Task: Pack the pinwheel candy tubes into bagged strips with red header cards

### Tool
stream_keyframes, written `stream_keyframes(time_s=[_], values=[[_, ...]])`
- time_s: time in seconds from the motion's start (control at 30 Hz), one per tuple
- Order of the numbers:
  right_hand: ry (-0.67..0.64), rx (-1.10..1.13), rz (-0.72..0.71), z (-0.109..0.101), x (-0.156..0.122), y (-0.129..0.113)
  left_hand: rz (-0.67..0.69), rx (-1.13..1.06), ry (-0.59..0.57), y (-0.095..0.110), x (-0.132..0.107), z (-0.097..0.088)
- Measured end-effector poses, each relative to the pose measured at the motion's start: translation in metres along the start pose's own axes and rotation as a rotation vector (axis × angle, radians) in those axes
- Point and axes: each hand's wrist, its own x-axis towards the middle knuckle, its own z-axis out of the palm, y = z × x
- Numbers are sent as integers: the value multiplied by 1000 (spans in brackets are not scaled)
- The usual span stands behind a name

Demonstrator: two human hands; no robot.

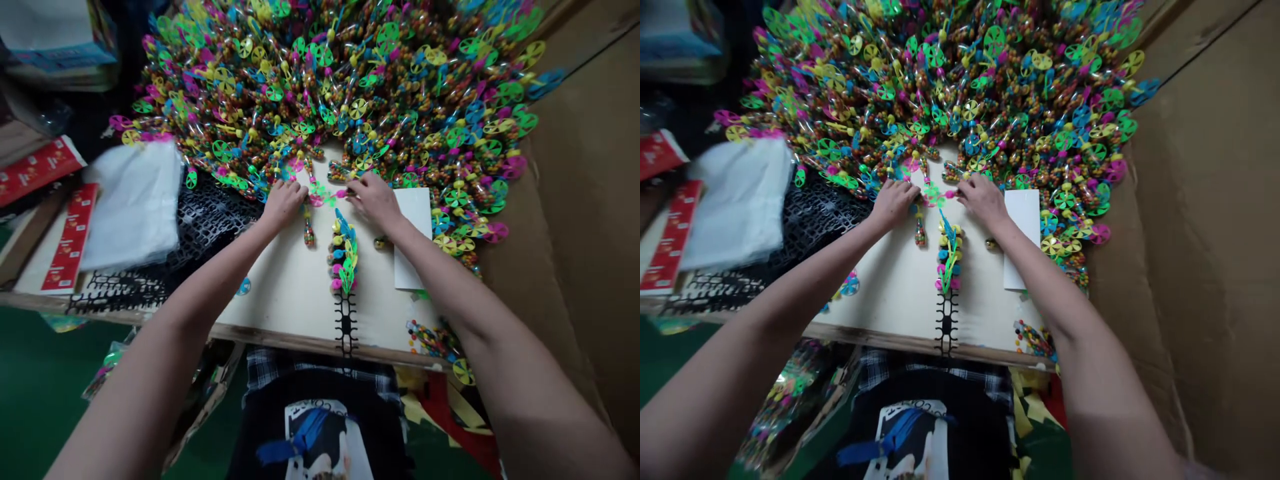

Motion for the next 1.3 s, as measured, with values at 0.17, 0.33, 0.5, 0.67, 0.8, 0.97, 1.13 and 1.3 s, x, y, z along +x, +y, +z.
stream_keyframes(time_s=[0.17,0.33,0.5,0.67,0.8,0.97,1.13,1.3], values=[[286,422,398,-34,-83,-26,9,-44,86,13,-24,-4],[258,764,658,-42,-168,-71,-102,-226,104,33,-62,-2],[259,889,743,-25,-209,-109,-197,-732,180,83,-128,-6],[280,1196,888,-16,-206,-136,-269,-1070,116,131,-155,0],[189,1231,910,-21,-200,-151,-353,-1177,176,148,-146,9],[159,1243,982,-32,-193,-158,-331,-1118,215,149,-144,11],[167,1271,1077,-40,-188,-158,-189,-941,268,138,-145,11],[167,1310,1133,-36,-184,-163,-204,-1024,325,138,-145,16]])
